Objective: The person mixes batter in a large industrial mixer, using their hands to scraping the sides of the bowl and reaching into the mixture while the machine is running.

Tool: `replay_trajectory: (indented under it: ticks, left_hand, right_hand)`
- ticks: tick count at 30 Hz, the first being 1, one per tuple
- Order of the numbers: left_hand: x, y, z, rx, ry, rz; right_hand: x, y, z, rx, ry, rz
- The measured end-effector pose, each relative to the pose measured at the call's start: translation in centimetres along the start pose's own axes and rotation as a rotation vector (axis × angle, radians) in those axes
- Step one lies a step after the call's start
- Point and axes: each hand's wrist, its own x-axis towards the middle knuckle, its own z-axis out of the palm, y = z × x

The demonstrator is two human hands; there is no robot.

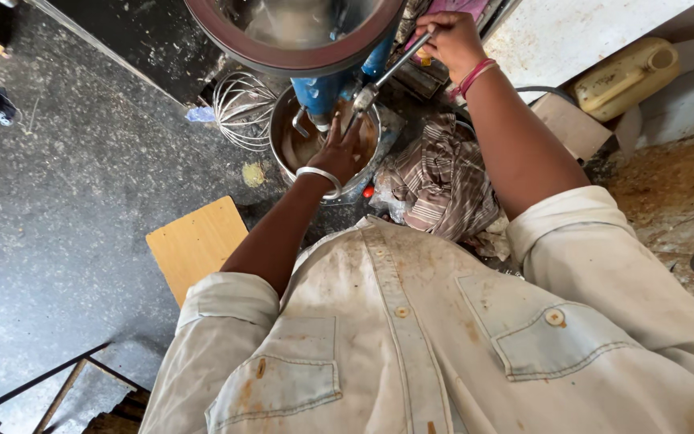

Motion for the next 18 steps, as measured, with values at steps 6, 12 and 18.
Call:
replay_trajectory:
  ticks: [6, 12, 18]
  left_hand:
    - [0.7, -2.6, 1.9, -0.162, 0.093, 0.053]
    - [-0.8, -1.8, 1.5, -0.048, 0.012, -0.175]
    - [-2.6, 1.2, -1.0, 0.102, -0.078, -0.276]
  right_hand:
    - [0.8, 1.8, 0.0, -0.289, 0.01, -0.138]
    - [1.4, 2.2, -0.2, -0.665, 0.001, -0.441]
    - [1.4, 0.5, 1.1, -1.018, -0.017, -0.297]
